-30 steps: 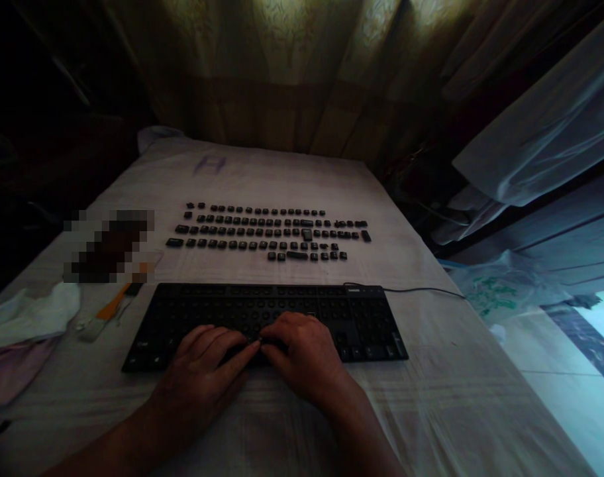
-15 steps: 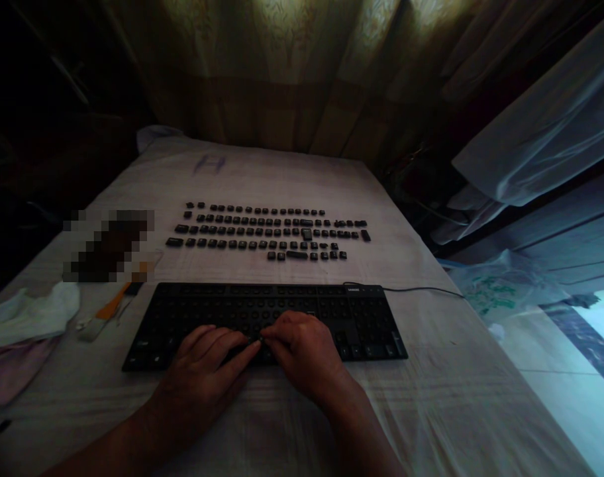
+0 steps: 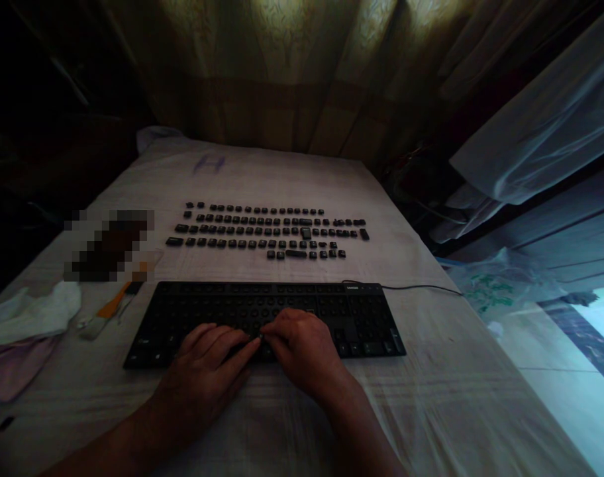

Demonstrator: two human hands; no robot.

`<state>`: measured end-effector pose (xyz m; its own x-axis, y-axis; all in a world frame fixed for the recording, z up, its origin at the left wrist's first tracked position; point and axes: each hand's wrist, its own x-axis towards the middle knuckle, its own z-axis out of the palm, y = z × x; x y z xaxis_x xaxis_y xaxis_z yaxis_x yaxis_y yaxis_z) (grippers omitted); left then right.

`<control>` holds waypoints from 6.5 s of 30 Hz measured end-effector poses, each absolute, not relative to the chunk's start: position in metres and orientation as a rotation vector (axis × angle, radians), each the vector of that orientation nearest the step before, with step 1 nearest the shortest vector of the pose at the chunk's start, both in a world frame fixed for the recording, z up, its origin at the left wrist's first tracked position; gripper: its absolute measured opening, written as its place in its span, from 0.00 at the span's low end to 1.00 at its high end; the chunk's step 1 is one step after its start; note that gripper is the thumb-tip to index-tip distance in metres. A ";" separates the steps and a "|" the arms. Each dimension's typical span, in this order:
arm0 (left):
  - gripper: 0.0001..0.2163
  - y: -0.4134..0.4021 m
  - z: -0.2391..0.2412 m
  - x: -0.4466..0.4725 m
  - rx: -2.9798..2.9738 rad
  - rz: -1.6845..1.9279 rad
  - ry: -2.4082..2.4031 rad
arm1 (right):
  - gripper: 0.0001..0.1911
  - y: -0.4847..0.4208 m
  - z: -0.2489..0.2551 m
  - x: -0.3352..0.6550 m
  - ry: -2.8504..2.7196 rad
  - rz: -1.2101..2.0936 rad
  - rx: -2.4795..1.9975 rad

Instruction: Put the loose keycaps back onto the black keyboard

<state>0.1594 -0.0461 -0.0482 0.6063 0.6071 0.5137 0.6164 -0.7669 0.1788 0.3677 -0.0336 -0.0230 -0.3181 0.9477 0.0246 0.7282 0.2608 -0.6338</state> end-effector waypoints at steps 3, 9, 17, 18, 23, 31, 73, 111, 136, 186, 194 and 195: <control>0.11 -0.046 -0.047 0.160 -2.798 -0.880 -1.080 | 0.11 -0.033 -0.024 0.368 -2.147 0.734 -1.514; 0.11 -0.047 -0.048 0.161 -2.790 -0.884 -1.080 | 0.11 -0.033 -0.023 0.367 -2.177 0.707 -1.523; 0.15 -0.046 -0.049 0.162 -2.784 -0.915 -1.078 | 0.12 -0.033 -0.023 0.365 -2.202 0.669 -1.577; 0.14 -0.046 -0.049 0.162 -2.784 -0.914 -1.080 | 0.12 -0.033 -0.023 0.365 -2.205 0.671 -1.581; 0.12 -0.047 -0.052 0.160 -2.783 -0.904 -1.089 | 0.10 -0.033 -0.021 0.365 -2.212 0.689 -1.589; 0.13 -0.046 -0.054 0.159 -2.783 -0.915 -1.066 | 0.10 -0.034 -0.025 0.366 -2.198 0.647 -1.564; 0.10 -0.042 -0.049 0.158 -2.755 -0.961 -1.034 | 0.14 -0.017 -0.031 0.431 -1.513 0.073 -1.768; 0.13 -0.035 -0.059 0.139 -2.651 -0.982 -0.992 | 0.15 0.019 -0.013 0.409 -1.977 -0.209 -1.982; 0.11 -0.034 -0.055 0.105 -2.663 -1.010 -1.138 | 0.09 0.095 -0.019 0.350 -2.414 -0.138 -1.950; 0.16 -0.047 -0.050 0.135 -2.809 -0.960 -1.004 | 0.06 -0.040 -0.033 0.351 -2.132 0.539 -1.377; 0.15 -0.047 -0.045 0.136 -2.843 -0.856 -1.036 | 0.07 -0.040 -0.034 0.350 -2.132 0.519 -1.375; 0.15 -0.047 -0.044 0.136 -2.847 -0.846 -1.037 | 0.07 -0.040 -0.034 0.351 -2.132 0.518 -1.372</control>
<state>0.1362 -0.0467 -0.0444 0.6380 0.5980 0.4851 0.5954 -0.7826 0.1817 0.3505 -0.0403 -0.0341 -0.3306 0.9136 0.2369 0.7031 0.4059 -0.5838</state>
